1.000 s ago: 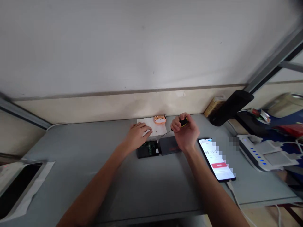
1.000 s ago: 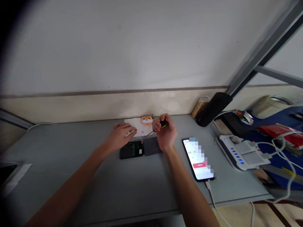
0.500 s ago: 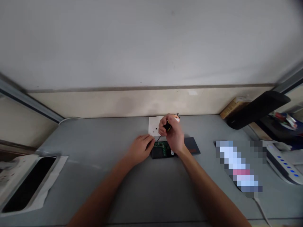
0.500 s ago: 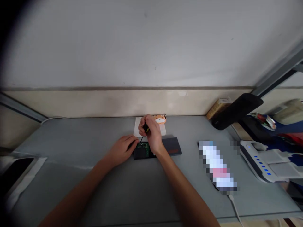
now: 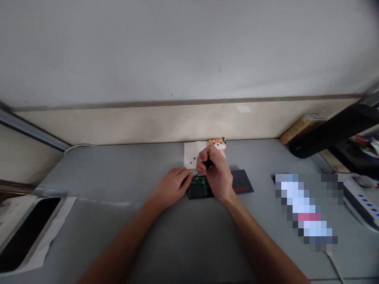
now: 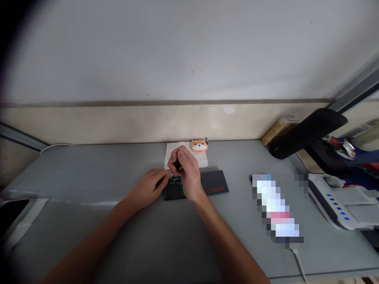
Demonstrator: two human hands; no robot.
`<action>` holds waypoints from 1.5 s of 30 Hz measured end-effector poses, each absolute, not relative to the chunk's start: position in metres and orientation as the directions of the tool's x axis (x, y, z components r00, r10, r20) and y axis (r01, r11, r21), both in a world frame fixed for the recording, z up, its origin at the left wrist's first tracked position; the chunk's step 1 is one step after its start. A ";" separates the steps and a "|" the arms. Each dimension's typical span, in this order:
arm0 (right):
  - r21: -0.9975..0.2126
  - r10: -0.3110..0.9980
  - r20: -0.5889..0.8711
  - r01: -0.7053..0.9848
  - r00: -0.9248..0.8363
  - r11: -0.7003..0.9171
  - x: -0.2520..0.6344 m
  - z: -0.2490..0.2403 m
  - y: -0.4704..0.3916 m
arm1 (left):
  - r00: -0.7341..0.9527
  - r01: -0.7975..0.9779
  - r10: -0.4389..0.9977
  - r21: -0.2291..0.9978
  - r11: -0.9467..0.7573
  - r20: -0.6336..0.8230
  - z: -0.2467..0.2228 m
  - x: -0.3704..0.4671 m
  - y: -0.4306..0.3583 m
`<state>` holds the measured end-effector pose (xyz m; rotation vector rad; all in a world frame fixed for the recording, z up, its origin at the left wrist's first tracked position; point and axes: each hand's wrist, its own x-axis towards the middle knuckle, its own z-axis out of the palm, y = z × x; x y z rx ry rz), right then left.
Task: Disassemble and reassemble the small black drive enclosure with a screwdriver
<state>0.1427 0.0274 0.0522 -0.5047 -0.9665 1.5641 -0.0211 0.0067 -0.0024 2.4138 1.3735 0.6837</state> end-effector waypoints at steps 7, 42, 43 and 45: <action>-0.829 0.957 0.186 -0.558 -0.222 0.032 0.144 0.053 0.028 | 0.437 0.725 0.859 0.460 -0.512 0.268 -0.001 -0.022 0.006; -0.819 0.954 0.245 -0.564 -0.171 0.109 0.139 0.050 0.022 | 0.443 0.733 0.843 0.418 -0.536 0.304 -0.002 -0.021 0.008; -0.817 0.953 0.249 -0.565 -0.171 0.112 0.139 0.050 0.022 | 0.444 0.736 0.846 0.419 -0.532 0.295 -0.002 -0.021 0.008; -0.816 0.949 0.258 -0.567 -0.180 0.114 0.139 0.050 0.021 | 0.451 0.736 0.850 0.425 -0.526 0.270 -0.002 -0.022 0.007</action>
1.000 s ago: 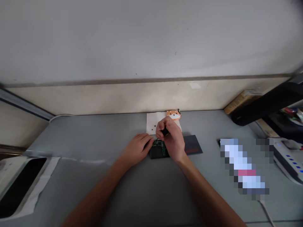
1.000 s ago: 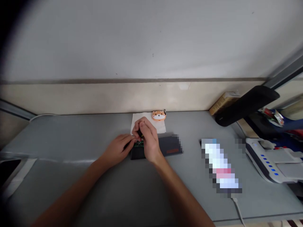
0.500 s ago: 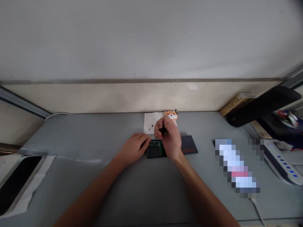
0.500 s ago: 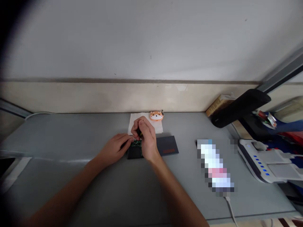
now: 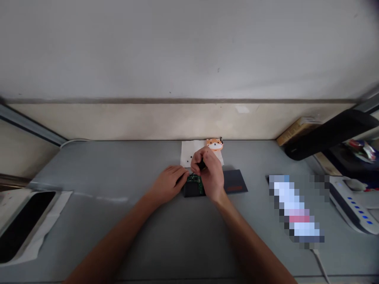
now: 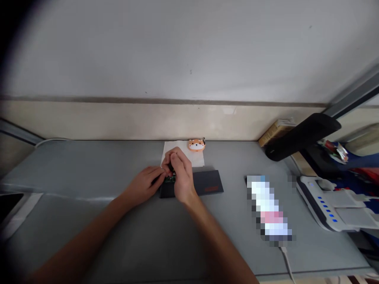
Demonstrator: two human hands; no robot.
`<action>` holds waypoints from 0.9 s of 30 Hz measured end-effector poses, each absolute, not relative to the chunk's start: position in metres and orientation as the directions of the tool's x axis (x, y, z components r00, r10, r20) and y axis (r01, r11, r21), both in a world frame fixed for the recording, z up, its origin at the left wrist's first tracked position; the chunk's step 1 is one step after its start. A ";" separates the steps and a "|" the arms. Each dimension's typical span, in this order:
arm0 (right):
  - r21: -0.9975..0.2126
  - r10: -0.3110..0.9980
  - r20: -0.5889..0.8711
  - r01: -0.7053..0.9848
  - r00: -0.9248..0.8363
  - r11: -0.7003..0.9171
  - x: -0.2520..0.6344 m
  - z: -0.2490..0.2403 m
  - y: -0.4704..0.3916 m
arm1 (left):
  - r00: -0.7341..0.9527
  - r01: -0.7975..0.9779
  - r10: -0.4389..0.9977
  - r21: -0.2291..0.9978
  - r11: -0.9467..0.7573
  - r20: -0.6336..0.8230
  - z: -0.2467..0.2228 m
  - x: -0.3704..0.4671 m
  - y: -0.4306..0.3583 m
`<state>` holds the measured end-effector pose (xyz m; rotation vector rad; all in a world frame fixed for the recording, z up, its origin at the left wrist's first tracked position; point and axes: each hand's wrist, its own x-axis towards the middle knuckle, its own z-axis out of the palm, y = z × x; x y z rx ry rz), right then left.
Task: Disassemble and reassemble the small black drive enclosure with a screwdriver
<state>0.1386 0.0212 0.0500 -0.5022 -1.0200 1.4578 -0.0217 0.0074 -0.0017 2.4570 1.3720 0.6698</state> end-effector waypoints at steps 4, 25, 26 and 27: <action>-0.829 0.947 0.260 -0.546 -0.191 0.117 0.140 0.050 0.021 | 0.456 0.730 0.853 0.442 -0.522 0.254 -0.002 -0.022 0.007; -0.820 0.945 0.269 -0.558 -0.187 0.123 0.140 0.050 0.021 | 0.455 0.722 0.848 0.445 -0.530 0.272 0.000 -0.021 0.009; -0.816 0.945 0.269 -0.565 -0.188 0.120 0.140 0.050 0.021 | 0.456 0.720 0.846 0.444 -0.533 0.276 0.000 -0.021 0.009; -0.811 0.945 0.267 -0.573 -0.187 0.116 0.140 0.049 0.021 | 0.456 0.720 0.844 0.441 -0.537 0.283 -0.001 -0.021 0.009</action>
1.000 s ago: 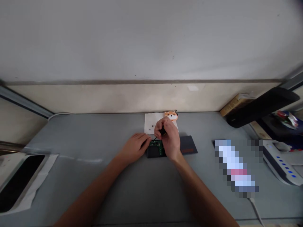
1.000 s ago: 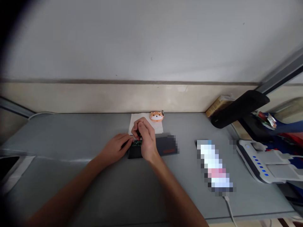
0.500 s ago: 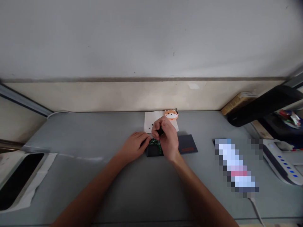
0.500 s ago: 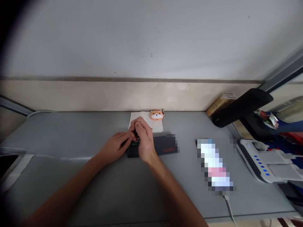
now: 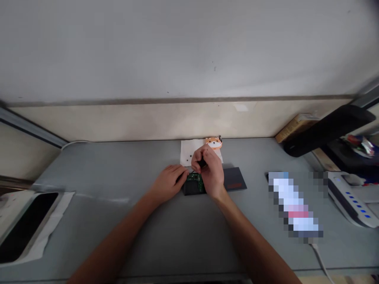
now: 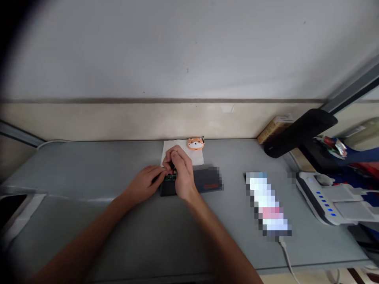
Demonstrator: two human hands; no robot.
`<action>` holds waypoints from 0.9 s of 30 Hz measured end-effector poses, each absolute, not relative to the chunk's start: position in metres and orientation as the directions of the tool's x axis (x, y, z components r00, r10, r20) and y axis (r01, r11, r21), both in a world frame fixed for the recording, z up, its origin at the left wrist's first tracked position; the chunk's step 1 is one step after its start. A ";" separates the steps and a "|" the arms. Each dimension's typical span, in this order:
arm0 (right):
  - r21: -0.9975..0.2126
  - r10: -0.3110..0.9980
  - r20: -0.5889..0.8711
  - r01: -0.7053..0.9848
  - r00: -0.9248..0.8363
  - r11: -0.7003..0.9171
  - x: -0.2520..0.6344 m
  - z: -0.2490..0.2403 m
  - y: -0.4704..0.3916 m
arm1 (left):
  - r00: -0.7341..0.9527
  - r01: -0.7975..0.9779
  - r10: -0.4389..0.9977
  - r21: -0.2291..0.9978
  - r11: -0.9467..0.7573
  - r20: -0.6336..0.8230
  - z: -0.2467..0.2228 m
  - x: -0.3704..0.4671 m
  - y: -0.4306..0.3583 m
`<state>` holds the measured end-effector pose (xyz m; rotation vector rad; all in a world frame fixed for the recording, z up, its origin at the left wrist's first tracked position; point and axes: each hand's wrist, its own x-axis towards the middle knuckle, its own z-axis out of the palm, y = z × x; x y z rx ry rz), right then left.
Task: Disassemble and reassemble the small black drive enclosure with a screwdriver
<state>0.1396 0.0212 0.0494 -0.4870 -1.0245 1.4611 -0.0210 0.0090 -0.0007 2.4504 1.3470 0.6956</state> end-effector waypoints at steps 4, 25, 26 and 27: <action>-0.815 0.952 0.239 -0.572 -0.193 0.089 0.140 0.049 0.022 | 0.448 0.728 0.846 0.432 -0.533 0.289 -0.002 -0.021 0.009; -0.812 0.954 0.251 -0.572 -0.163 0.116 0.139 0.049 0.022 | 0.453 0.732 0.850 0.432 -0.527 0.269 0.000 -0.022 0.008; -0.816 0.955 0.245 -0.568 -0.169 0.109 0.138 0.049 0.022 | 0.455 0.728 0.848 0.435 -0.530 0.272 0.000 -0.022 0.008; -0.820 0.955 0.239 -0.564 -0.177 0.101 0.138 0.049 0.021 | 0.457 0.724 0.847 0.438 -0.532 0.273 0.000 -0.022 0.008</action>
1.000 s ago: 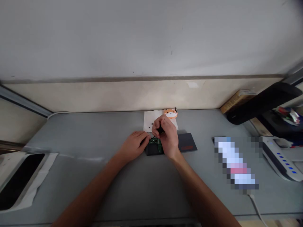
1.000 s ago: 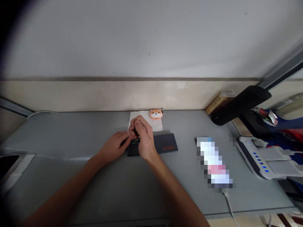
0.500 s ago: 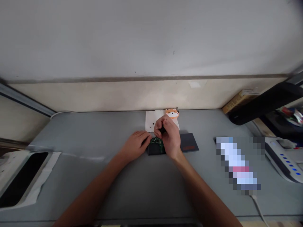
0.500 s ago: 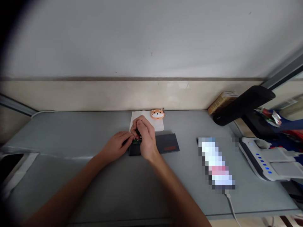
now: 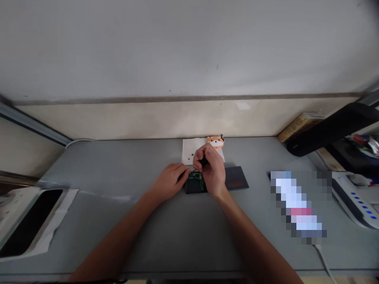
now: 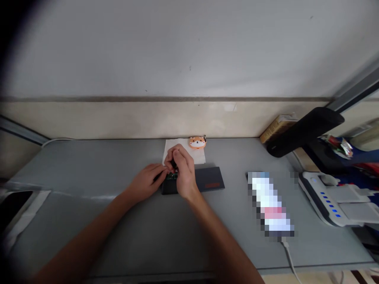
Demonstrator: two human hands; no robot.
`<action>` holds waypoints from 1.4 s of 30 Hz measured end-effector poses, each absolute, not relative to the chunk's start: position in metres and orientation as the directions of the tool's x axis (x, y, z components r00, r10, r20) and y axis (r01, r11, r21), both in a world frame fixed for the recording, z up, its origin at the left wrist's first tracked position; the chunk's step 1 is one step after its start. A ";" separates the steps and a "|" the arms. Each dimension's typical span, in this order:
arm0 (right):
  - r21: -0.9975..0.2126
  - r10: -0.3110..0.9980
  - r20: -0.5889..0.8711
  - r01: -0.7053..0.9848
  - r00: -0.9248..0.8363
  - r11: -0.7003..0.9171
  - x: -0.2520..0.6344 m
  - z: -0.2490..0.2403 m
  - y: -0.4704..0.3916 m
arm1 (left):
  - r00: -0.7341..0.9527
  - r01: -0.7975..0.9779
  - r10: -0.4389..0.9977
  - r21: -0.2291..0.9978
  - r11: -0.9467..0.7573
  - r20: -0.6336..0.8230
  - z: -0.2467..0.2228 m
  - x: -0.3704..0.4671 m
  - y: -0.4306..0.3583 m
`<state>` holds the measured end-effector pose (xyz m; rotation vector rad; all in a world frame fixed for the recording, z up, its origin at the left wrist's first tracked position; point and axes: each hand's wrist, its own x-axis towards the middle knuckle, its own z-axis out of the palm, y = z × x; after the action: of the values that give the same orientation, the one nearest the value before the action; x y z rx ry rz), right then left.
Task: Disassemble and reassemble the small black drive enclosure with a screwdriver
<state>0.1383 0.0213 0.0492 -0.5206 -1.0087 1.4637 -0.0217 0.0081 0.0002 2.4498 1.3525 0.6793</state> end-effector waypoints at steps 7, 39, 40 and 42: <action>-0.827 0.954 0.250 -0.549 -0.163 0.123 0.140 0.051 0.022 | 0.445 0.733 0.856 0.444 -0.516 0.262 0.000 -0.021 0.008; -0.808 0.952 0.264 -0.574 -0.152 0.132 0.140 0.046 0.025 | 0.447 0.724 0.852 0.449 -0.524 0.274 0.000 -0.022 0.008; -0.807 0.954 0.262 -0.576 -0.148 0.133 0.140 0.046 0.025 | 0.445 0.726 0.853 0.448 -0.522 0.273 0.000 -0.022 0.008; -0.801 0.953 0.258 -0.586 -0.157 0.120 0.141 0.046 0.025 | 0.444 0.727 0.854 0.448 -0.520 0.271 0.000 -0.022 0.008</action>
<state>0.1406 0.0245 0.0464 -0.4930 -0.9896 1.4477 -0.0219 0.0081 -0.0005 2.4320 1.3663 0.6860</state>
